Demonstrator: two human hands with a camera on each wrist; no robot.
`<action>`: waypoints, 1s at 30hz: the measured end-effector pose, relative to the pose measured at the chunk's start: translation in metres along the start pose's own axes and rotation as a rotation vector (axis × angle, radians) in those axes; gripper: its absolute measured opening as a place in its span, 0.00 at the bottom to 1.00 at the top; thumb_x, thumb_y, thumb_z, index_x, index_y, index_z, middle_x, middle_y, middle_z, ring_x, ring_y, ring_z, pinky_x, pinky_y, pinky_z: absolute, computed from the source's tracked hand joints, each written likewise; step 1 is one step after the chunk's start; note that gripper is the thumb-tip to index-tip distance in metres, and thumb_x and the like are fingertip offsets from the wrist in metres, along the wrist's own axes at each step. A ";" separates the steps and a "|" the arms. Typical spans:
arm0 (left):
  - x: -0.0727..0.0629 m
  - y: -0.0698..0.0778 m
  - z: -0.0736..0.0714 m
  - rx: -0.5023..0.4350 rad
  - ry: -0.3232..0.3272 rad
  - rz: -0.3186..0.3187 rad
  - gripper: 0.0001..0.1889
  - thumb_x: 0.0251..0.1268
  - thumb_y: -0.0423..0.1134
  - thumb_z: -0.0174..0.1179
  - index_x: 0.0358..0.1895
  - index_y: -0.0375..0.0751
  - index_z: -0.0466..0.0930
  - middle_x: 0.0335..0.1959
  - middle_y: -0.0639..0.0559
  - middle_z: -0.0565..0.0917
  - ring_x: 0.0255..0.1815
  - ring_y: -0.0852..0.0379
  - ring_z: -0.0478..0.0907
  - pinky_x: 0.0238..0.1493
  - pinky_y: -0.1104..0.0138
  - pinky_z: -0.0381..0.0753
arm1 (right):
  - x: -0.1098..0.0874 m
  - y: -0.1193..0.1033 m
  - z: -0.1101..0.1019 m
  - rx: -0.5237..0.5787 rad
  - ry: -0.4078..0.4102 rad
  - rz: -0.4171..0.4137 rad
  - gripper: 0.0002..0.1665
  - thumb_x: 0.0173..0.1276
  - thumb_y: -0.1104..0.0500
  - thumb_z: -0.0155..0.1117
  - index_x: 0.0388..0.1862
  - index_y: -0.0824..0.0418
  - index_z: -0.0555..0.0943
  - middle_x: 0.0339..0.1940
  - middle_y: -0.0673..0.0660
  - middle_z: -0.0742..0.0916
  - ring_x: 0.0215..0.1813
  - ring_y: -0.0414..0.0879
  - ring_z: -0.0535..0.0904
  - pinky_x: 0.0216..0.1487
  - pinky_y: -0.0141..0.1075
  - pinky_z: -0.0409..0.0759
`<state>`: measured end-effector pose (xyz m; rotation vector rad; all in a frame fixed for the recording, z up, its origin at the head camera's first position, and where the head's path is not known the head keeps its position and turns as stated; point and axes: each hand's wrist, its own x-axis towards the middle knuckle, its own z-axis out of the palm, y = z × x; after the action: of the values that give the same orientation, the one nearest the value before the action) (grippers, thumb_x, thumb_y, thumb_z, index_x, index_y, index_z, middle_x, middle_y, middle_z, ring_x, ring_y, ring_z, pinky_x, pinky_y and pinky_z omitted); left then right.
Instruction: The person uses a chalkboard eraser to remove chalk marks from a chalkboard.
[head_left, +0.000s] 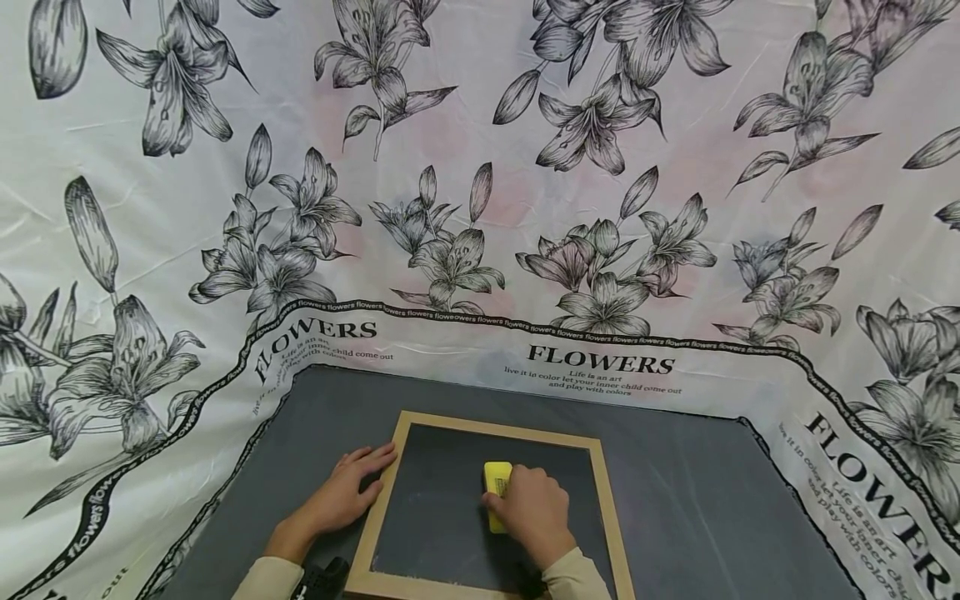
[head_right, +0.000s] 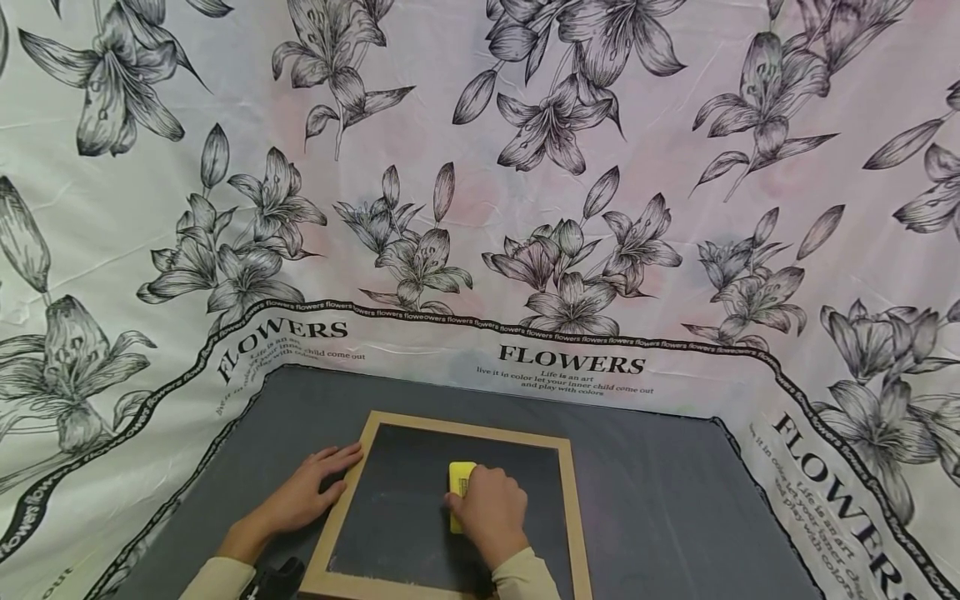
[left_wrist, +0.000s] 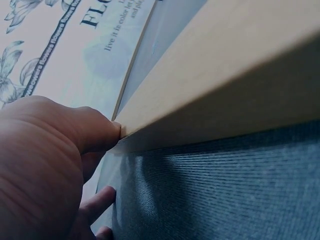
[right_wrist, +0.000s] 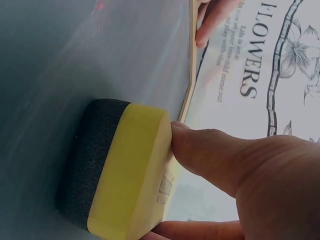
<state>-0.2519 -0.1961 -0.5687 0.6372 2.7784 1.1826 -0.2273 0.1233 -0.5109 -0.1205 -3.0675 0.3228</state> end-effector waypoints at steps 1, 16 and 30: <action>0.000 0.000 0.000 0.000 0.000 -0.002 0.27 0.82 0.31 0.59 0.80 0.35 0.74 0.86 0.38 0.68 0.86 0.22 0.56 0.81 0.22 0.43 | 0.000 0.003 0.000 -0.003 0.001 0.003 0.36 0.59 0.31 0.84 0.42 0.62 0.88 0.24 0.54 0.79 0.26 0.49 0.76 0.27 0.46 0.78; 0.001 -0.003 0.001 -0.001 -0.008 -0.007 0.27 0.83 0.32 0.60 0.81 0.37 0.74 0.86 0.40 0.68 0.86 0.23 0.56 0.82 0.22 0.43 | -0.002 0.049 -0.015 0.017 0.001 0.014 0.34 0.60 0.34 0.84 0.37 0.63 0.85 0.21 0.53 0.79 0.22 0.48 0.75 0.22 0.42 0.74; 0.001 -0.002 0.000 -0.019 -0.015 0.001 0.27 0.82 0.32 0.60 0.80 0.36 0.74 0.86 0.38 0.68 0.86 0.21 0.56 0.81 0.21 0.43 | 0.000 0.079 -0.022 0.010 -0.049 0.078 0.34 0.61 0.34 0.83 0.38 0.64 0.85 0.23 0.55 0.80 0.25 0.50 0.77 0.25 0.46 0.77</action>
<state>-0.2538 -0.1967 -0.5702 0.6431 2.7518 1.1980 -0.2201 0.2050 -0.5056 -0.2363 -3.1148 0.3497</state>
